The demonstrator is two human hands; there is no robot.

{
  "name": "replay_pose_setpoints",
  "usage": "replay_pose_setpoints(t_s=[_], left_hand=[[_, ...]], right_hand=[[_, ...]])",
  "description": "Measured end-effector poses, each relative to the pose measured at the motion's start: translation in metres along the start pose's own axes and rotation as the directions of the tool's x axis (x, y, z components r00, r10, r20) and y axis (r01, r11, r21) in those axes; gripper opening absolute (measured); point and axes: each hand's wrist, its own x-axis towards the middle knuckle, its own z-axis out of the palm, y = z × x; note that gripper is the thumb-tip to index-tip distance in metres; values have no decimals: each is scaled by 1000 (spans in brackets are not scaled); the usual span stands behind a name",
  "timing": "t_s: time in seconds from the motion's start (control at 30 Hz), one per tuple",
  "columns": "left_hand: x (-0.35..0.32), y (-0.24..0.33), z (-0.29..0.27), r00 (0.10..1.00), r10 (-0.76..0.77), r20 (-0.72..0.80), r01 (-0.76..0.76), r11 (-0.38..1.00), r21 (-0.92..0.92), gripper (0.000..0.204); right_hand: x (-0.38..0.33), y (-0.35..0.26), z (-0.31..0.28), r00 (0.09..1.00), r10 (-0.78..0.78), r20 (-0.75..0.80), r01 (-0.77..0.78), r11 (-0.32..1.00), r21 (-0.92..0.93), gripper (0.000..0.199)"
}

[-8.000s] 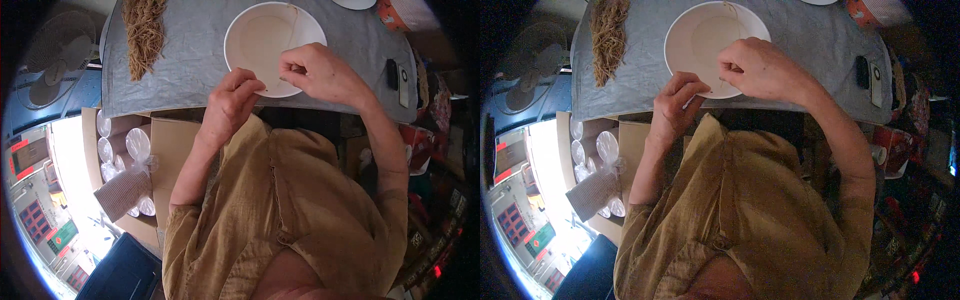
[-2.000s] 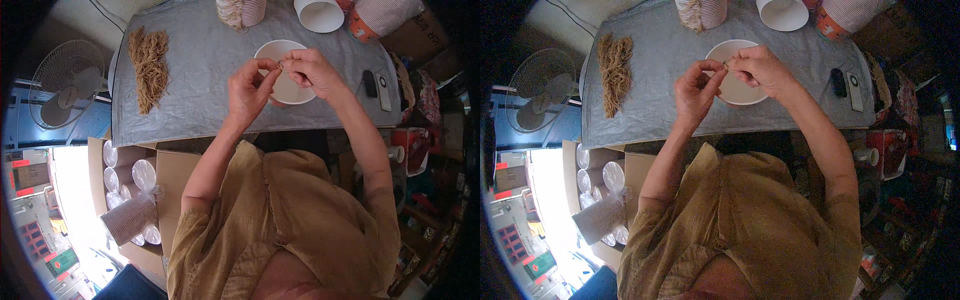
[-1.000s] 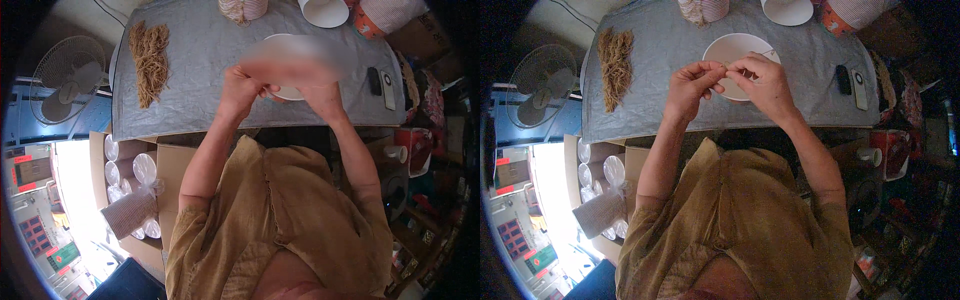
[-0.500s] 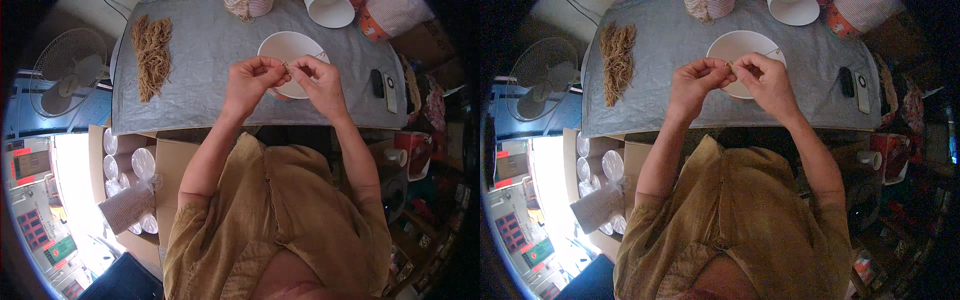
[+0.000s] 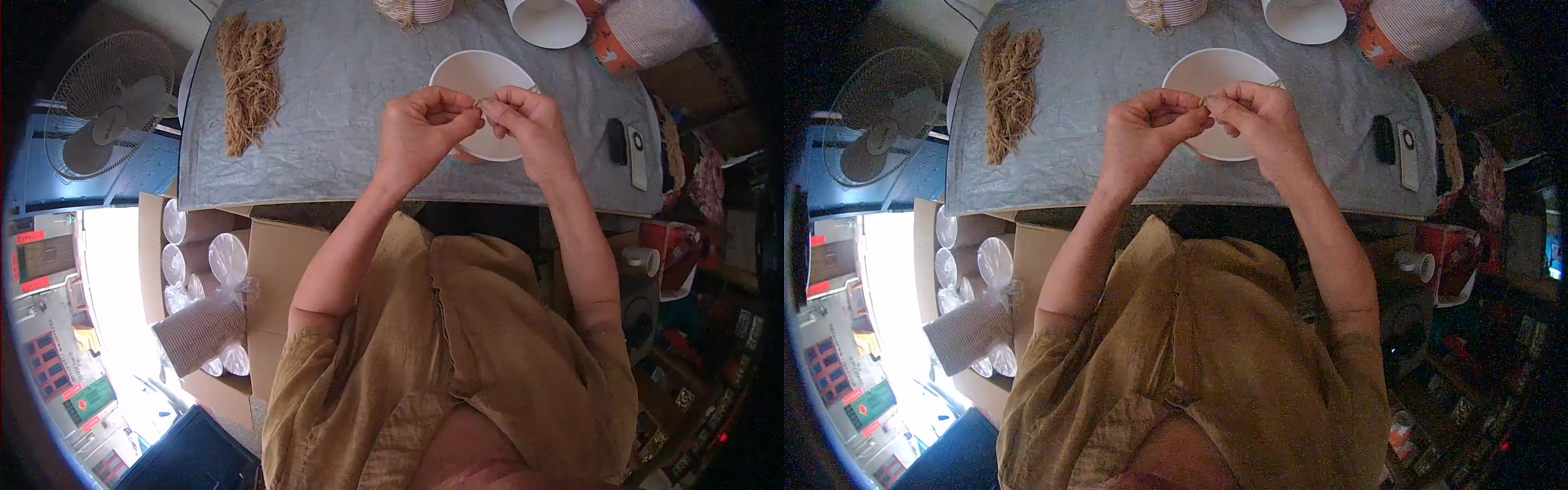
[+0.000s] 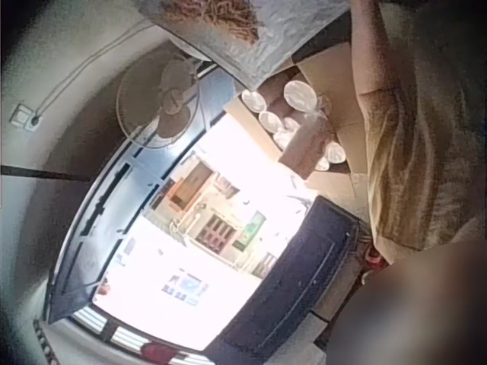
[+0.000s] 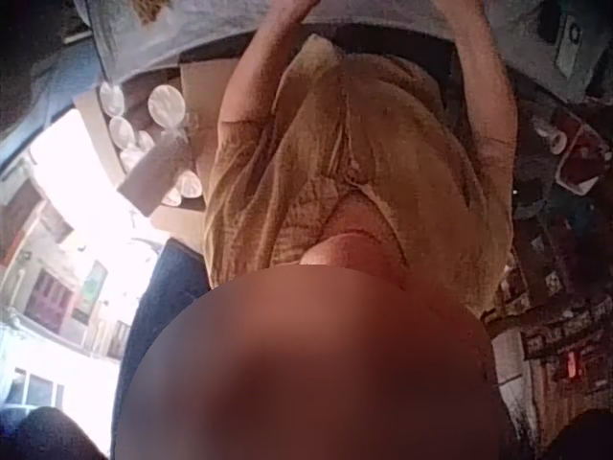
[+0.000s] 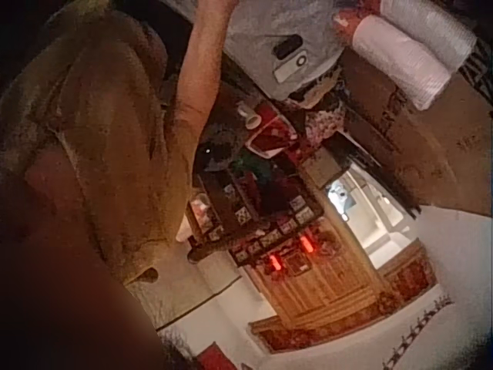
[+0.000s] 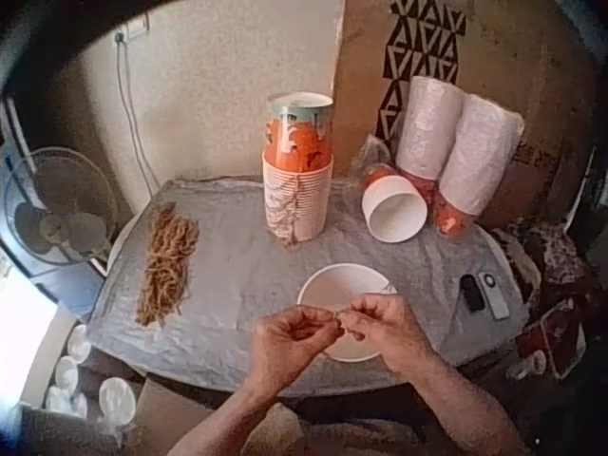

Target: The person is tying string loops and placing them onto stacks of paper bowls for packaging.

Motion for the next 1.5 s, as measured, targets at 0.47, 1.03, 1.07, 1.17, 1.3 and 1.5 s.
replay_pose_setpoints(t_s=[0.47, 1.03, 1.07, 1.17, 1.3, 1.5], left_hand=[[1, -7, -4, 998, 39, 42, -38, 999, -27, 13], [2, -8, -13, 991, -50, 124, 60, 995, -83, 12], [2, -7, -13, 991, -50, 122, 59, 996, -72, 12], [2, -7, -13, 993, -44, 113, 50, 998, -48, 11], [0, -4, -12, 994, -24, 105, 25, 1000, -9, 11], [-1, -12, -11, 988, 8, 152, -6, 1000, -18, 9]], right_hand=[[-4, -9, 3, 998, 51, -43, -51, 999, 15, 20], [-5, -20, -11, 985, 109, 135, -82, 978, -194, 17], [-4, -19, -12, 979, 117, 167, -81, 975, -206, 16], [-6, -27, -8, 983, 34, 181, 26, 947, -320, 13], [-5, -27, -11, 975, 10, 220, 75, 924, -375, 9], [-4, -18, -11, 968, 81, 239, -20, 968, -249, 8]])
